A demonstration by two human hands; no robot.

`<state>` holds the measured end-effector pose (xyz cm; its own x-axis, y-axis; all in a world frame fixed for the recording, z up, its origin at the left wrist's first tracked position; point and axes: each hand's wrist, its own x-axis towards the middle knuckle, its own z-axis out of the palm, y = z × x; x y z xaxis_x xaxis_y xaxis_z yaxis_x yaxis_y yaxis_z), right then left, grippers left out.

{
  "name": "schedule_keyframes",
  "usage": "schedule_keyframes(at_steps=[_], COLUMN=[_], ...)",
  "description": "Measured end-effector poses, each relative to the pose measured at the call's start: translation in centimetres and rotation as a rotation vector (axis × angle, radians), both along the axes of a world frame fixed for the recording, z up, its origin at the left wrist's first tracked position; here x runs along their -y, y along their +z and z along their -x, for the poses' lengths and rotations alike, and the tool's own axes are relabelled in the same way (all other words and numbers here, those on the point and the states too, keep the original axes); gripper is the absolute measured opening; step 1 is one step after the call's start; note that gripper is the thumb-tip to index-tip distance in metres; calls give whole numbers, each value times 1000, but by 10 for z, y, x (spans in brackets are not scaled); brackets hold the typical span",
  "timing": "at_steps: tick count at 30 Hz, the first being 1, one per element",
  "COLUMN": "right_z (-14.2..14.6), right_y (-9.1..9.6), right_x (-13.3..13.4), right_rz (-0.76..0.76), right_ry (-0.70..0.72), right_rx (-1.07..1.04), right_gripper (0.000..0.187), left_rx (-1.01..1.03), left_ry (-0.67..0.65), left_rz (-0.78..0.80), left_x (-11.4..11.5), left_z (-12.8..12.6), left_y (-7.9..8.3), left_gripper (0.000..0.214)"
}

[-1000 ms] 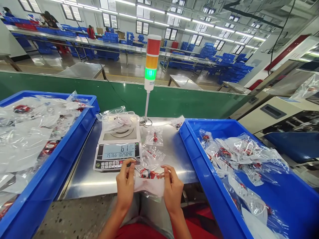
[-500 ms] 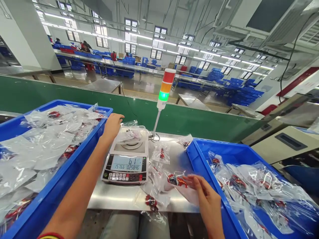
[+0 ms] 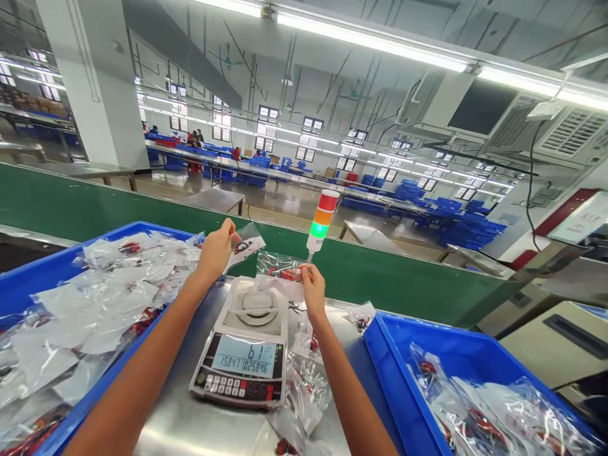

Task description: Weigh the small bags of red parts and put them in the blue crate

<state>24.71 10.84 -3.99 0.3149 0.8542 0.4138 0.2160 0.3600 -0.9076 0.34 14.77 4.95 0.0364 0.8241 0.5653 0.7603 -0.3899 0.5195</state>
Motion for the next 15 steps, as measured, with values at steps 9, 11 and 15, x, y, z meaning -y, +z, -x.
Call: schedule_keyframes(at_steps=[9, 11, 15], right_z=[-17, -25, -27], right_y=[-38, -42, -46], right_x=[-22, -18, -15], right_rz=[78, 73, 62], right_ry=[-142, -148, -110], right_rx=[83, 91, 110], right_gripper=[42, 43, 40], left_rx=[198, 254, 301], left_ry=[100, 38, -36], left_rz=[-172, -152, -67], left_x=[83, 95, 102], left_z=[32, 31, 27], left_y=[22, 15, 5], left_gripper=[10, 10, 14])
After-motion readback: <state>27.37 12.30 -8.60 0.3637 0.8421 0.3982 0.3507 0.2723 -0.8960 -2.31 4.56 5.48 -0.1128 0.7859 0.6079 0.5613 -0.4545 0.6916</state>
